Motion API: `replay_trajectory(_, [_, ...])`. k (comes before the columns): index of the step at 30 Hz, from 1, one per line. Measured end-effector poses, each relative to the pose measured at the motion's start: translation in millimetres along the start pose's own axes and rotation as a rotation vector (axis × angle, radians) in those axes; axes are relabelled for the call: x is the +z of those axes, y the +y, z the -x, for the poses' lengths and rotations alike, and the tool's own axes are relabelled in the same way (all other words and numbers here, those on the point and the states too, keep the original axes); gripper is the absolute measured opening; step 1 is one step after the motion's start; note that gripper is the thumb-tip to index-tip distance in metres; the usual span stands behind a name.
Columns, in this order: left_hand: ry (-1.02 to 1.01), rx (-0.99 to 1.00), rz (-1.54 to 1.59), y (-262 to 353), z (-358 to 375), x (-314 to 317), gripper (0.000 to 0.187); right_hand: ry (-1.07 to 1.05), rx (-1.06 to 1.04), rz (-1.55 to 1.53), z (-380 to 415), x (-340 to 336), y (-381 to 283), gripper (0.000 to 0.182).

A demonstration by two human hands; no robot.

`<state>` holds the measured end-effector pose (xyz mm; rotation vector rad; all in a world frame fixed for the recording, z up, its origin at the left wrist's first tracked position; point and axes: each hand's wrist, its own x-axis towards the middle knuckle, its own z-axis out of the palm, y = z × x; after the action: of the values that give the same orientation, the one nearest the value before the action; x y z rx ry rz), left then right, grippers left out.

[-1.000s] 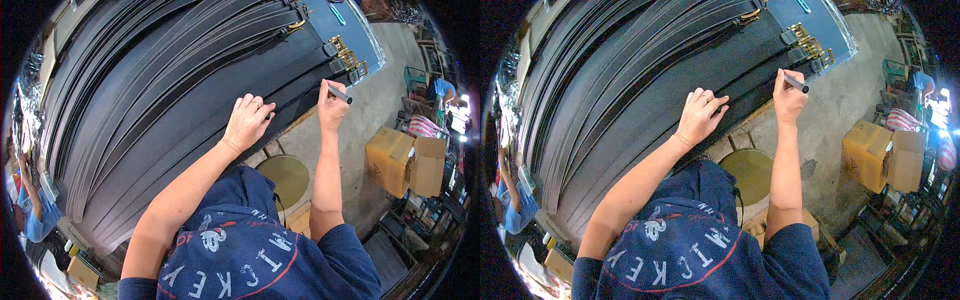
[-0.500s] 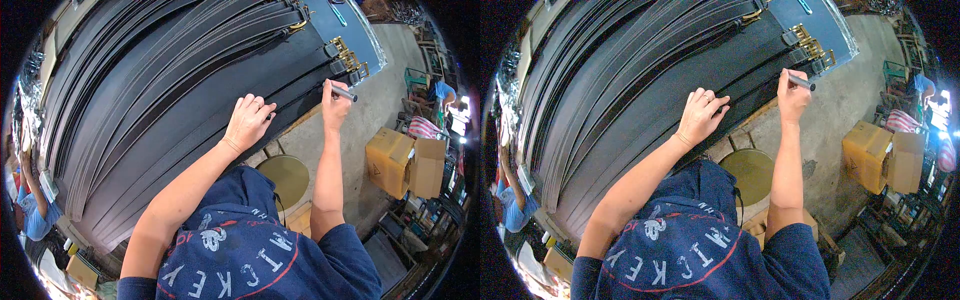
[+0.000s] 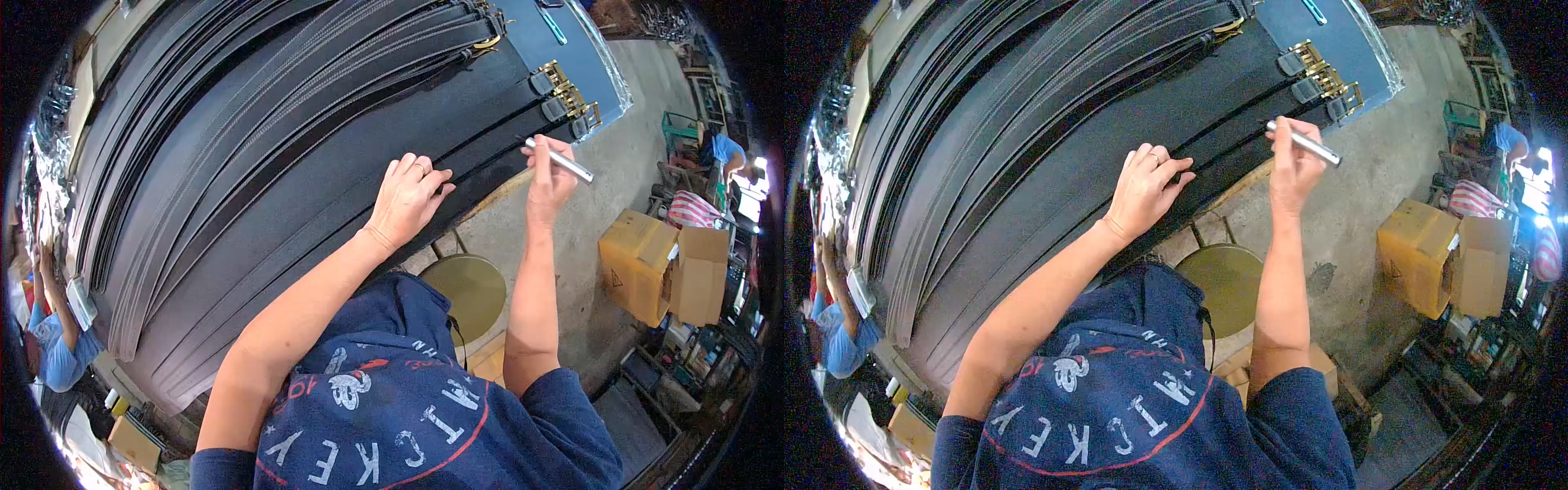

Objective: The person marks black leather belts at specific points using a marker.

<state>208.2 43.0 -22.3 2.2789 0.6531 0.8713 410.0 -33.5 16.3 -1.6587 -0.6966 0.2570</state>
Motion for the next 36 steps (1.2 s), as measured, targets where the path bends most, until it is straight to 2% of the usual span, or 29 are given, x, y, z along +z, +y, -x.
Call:
replay_trajectory(2, [-0.029, -0.036, 0.038, 1, -4, -6, 0.02, -0.098, 0.056, -0.06, 6, 6, -4, 0.012])
replay_trajectory(5, [0.107, -0.077, 0.077, -4, -20, -11, 0.025, -0.163, 0.104, -0.136, 16, 22, -9, 0.011])
replay_trajectory(7, [0.188, -0.122, 0.073, -8, -30, -12, 0.035, -0.199, 0.106, -0.119, 18, 28, -4, 0.011])
replay_trajectory(15, [0.103, -0.144, 0.046, -20, -25, 1, 0.038, -0.183, 0.042, 0.027, 24, 37, 5, 0.013])
replay_trajectory(29, [0.07, -0.158, 0.01, -19, -26, 0, 0.037, -0.24, -0.062, 0.198, 23, 41, 4, 0.011])
replay_trajectory(36, [0.073, -0.152, 0.019, -20, -25, 0, 0.038, -0.245, -0.079, 0.165, 24, 41, 6, 0.01])
